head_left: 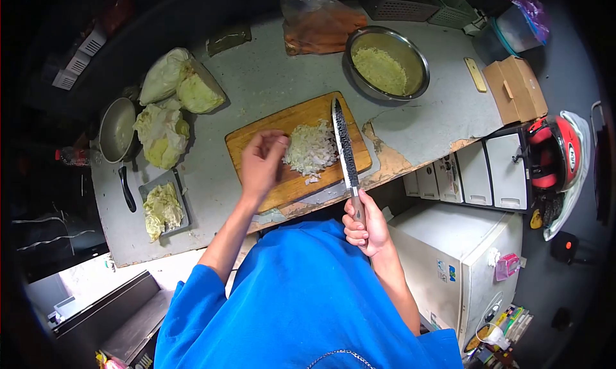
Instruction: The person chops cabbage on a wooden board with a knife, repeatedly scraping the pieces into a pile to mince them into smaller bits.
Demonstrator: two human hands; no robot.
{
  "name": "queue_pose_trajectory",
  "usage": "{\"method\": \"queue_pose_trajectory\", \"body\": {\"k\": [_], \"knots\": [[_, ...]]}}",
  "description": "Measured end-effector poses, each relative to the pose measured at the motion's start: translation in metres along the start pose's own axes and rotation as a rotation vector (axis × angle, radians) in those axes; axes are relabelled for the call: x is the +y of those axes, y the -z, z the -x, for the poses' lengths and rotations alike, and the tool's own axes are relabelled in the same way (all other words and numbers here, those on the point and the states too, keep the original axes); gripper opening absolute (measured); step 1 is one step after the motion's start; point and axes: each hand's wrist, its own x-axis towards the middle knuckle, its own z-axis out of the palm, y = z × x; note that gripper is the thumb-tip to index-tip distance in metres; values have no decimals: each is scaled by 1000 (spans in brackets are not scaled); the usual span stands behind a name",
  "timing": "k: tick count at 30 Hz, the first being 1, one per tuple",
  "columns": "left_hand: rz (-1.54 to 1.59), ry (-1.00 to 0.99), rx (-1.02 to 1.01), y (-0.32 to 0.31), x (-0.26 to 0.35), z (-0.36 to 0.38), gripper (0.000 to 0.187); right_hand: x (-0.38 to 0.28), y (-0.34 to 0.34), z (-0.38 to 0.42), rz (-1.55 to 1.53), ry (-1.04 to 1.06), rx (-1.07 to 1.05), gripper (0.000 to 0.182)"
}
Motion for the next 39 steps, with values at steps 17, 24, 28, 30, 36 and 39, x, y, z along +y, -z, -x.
{"method": "queue_pose_trajectory", "body": {"k": [17, 24, 28, 30, 36, 39], "knots": [[416, 603, -11, -64, -12, 26, 28, -6, -38, 27, 399, -36, 309, 51], [234, 440, 78, -56, -8, 34, 27, -29, -5, 24, 1102, 347, 440, 47], [35, 294, 107, -66, -8, 32, 20, -63, -9, 22, 1404, 391, 466, 53], [-36, 107, 173, -77, -3, 29, 18, -79, -9, 23, 1499, 351, 471, 54], [-469, -25, 222, -84, 19, 24, 20, -123, 9, 22, 1604, 350, 402, 54], [-657, -43, 186, -86, 20, 22, 20, -141, 19, 17, 1643, 327, 377, 53]]}}
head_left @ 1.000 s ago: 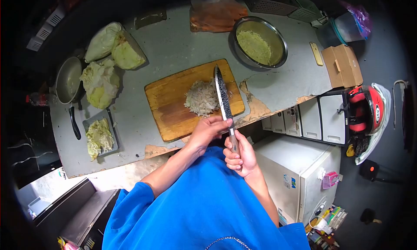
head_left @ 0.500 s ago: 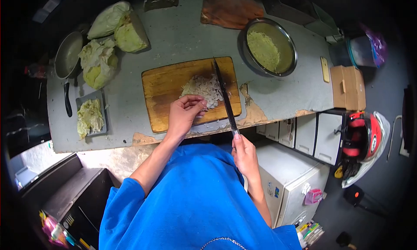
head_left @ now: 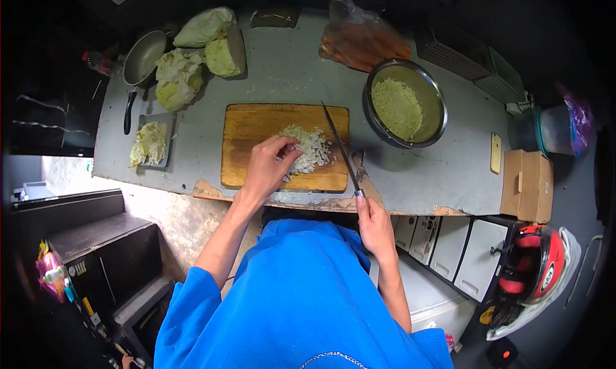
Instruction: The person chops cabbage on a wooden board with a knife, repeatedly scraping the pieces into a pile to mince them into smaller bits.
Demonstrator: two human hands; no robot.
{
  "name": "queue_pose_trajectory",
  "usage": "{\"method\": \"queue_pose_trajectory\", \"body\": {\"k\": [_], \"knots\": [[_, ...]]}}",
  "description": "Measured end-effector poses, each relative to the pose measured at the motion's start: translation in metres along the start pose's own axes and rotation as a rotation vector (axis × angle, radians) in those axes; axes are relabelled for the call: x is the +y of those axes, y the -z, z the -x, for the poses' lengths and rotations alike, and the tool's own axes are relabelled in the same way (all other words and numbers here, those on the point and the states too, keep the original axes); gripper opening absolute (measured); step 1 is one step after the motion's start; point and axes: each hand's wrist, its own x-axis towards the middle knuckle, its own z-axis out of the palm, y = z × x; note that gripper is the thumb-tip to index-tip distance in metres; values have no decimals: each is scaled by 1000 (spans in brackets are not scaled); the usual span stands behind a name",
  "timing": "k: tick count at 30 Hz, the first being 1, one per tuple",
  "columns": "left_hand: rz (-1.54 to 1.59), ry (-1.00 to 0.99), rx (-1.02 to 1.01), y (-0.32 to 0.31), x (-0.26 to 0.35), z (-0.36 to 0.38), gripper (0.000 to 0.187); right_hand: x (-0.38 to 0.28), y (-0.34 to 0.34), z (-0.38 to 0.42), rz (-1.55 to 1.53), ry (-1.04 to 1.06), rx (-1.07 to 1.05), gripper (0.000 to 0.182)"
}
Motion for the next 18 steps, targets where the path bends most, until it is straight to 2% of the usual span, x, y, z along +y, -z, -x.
{"method": "queue_pose_trajectory", "body": {"k": [3, 7, 9, 12, 18], "knots": [[-65, -68, 39, -5, 3, -1, 20, 6, 7, -12, 43, -8, -42, 52], [-148, -107, 166, -1, 5, 6, 19, 26, 4, -27, 95, 126, -42, 55], [-17, 98, 236, 1, -4, 17, 17, 28, 7, -30, 106, 161, -80, 55], [46, 151, 279, 4, -16, 39, 17, 28, 15, -34, 129, 125, -178, 54], [31, 231, 315, -9, -16, 56, 18, 28, 36, -53, 109, 171, -171, 55]]}}
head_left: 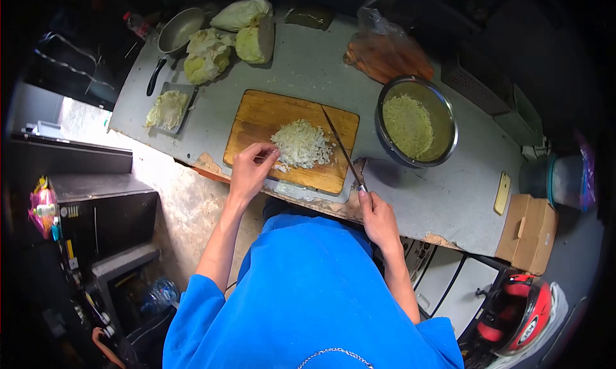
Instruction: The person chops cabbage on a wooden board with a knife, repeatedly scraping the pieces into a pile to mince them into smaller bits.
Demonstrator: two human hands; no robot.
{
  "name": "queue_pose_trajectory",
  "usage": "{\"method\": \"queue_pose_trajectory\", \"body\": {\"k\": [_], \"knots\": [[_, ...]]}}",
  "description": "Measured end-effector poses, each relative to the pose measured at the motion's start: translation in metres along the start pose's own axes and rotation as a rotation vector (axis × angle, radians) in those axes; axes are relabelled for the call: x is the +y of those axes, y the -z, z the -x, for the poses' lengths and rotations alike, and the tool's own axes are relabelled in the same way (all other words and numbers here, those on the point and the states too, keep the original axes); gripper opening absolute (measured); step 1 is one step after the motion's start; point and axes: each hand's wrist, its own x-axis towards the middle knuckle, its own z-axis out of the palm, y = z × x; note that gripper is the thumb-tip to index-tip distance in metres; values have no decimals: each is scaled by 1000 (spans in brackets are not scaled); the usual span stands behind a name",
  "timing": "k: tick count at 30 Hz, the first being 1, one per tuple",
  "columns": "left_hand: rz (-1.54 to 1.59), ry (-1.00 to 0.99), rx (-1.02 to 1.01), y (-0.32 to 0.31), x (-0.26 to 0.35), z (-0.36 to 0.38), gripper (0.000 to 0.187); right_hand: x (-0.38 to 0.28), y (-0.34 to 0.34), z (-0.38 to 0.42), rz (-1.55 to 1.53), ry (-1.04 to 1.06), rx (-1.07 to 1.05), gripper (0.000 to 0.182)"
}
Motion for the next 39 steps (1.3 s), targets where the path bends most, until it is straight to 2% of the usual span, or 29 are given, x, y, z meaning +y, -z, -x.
{"method": "queue_pose_trajectory", "body": {"k": [2, 7, 9, 12, 19, 21, 23, 25, 27, 30, 31, 33, 37, 39], "knots": [[62, 76, -17, -10, 7, -3, 23, 0, 8, -4, 41, 31, -25, 55], [203, 128, 82, -22, 6, -22, 29, 3, 18, -9, 83, 96, -58, 56], [126, -8, 113, -20, 6, -24, 28, 2, 23, -10, 99, 68, -87, 55], [13, -38, 117, -14, 4, -18, 29, 7, 25, -13, 88, 80, -107, 55], [-17, 10, 196, -8, -1, 18, 23, 9, 28, -15, 92, 103, -123, 56], [-143, 92, 239, -9, 0, 29, 23, 7, 27, -15, 79, 121, -116, 56], [-139, 122, 287, -22, -1, 43, 22, 6, 24, -14, 85, 132, -132, 56], [-375, -8, 285, -36, -14, 52, 22, 4, 22, -15, 95, 147, -144, 56], [-320, 19, 294, -48, -20, 52, 21, 3, 19, -14, 94, 175, -178, 57], [-460, -101, 358, -50, -20, 43, 22, -3, 20, -11, 121, 183, -237, 57], [-457, -92, 368, -48, -15, 43, 22, -4, 20, -11, 134, 198, -256, 57], [-54, 102, 424, -45, -6, 45, 25, -5, 22, -12, 176, 207, -296, 57], [-8, 180, 492, -42, -22, 60, 27, -11, 27, -11, 233, 183, -397, 53], [-55, 237, 457, -50, -22, 61, 26, -16, 26, -8, 202, 186, -404, 51]]}}
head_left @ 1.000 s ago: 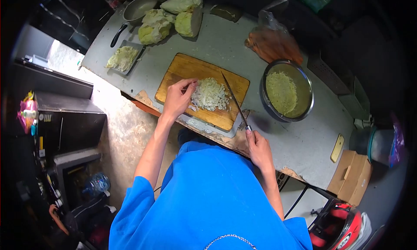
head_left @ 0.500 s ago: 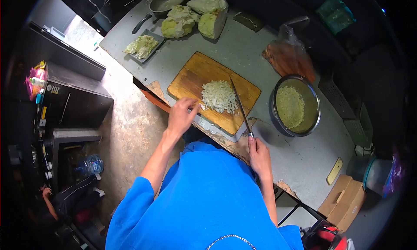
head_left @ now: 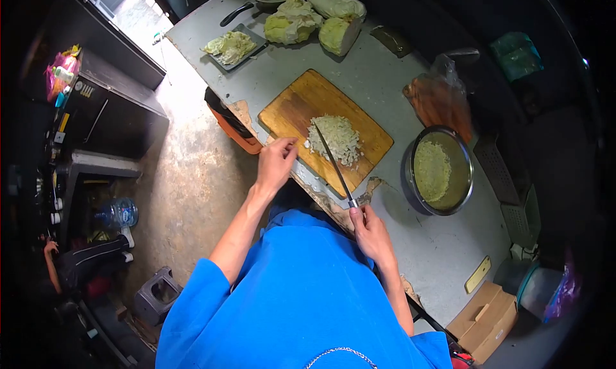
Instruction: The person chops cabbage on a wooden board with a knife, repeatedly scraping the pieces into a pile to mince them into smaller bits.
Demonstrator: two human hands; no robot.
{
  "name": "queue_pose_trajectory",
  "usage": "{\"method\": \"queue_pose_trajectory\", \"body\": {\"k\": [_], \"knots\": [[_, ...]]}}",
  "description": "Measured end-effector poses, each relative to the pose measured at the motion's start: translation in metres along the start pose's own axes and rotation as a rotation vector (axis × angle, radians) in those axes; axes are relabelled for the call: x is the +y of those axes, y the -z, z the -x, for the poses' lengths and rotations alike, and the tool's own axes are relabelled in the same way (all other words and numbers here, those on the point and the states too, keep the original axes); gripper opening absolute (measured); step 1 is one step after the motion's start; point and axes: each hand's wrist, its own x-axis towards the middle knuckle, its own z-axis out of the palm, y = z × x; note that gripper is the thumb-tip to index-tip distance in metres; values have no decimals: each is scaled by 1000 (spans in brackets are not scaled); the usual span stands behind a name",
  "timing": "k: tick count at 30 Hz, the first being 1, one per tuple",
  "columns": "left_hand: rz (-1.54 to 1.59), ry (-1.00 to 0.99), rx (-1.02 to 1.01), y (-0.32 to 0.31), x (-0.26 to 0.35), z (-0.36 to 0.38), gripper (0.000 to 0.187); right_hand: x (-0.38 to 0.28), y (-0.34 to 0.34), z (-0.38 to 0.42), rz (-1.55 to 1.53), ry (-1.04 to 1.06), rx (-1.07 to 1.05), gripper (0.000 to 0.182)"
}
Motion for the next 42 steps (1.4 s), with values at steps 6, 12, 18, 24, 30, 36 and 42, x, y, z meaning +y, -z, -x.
{"method": "queue_pose_trajectory", "body": {"k": [6, 12, 18, 24, 30, 36, 42], "knots": [[291, -19, 30, -9, 4, -2, 28, -14, 1, -5, 1, 52, -13, 45], [94, -56, 24, 23, 4, -22, 27, -38, 2, -6, 86, 148, -47, 41], [-252, -617, -54, 8, -29, -36, 42, -55, 0, -28, 257, 308, -33, 38], [-228, -583, 45, -14, -47, -20, 51, -32, -5, -47, 345, 423, -47, 51], [-217, -585, -34, -8, -44, -20, 53, 17, -38, -68, 342, 566, 61, 54], [-270, -608, -16, -8, -45, -21, 48, -35, 9, -46, 369, 365, -69, 47], [-334, -695, 4, -10, -51, -20, 49, 20, -34, -58, 297, 473, 67, 45]]}}
